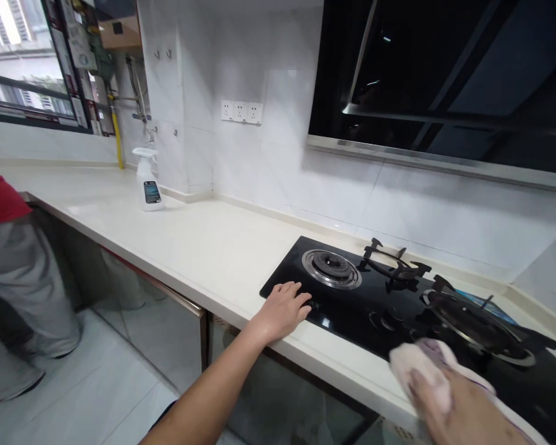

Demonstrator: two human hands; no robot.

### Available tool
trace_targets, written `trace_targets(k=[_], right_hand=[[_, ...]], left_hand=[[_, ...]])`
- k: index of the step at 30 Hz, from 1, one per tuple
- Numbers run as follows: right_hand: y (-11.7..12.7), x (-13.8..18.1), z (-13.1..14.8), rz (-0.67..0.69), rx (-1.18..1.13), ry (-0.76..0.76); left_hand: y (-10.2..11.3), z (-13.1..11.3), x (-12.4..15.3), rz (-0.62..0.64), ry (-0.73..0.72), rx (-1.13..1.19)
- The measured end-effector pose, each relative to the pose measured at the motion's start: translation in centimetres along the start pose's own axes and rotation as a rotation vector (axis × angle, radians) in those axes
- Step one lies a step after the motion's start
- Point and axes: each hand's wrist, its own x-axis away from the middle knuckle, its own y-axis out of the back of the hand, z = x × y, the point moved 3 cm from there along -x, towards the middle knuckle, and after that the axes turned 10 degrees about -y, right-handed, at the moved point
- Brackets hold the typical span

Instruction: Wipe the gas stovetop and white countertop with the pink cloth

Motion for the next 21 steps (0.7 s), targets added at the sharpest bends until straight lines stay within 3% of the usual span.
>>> trace_targets(k=[5,9,12,18,21], right_hand=[[-1.7,4.4,13.1,-0.069,-0.136,0.244],[-2.4,7.0,19.2,-0.094,-0.285,0.440],[-2.6,7.5,19.8,-0.110,-0.320,0.519],[-3.3,6.8,17.5,-0.060,-0.310,0.592],[-3.4,6.7,17.8,-0.060,-0.286,0.605]], left_hand=[[-0.1,0.2,-0.1,-0.005,-0.010,-0.025],[0.0,0.3,-0.1,0.015,-0.010,-0.046],[0.2,0.2,0.0,0.045,-0.014,-0.062],[0.4,0.0,0.0,0.032,-0.016,-0.070],[0.4,0.0,0.1,0.023,-0.019,-0.052]])
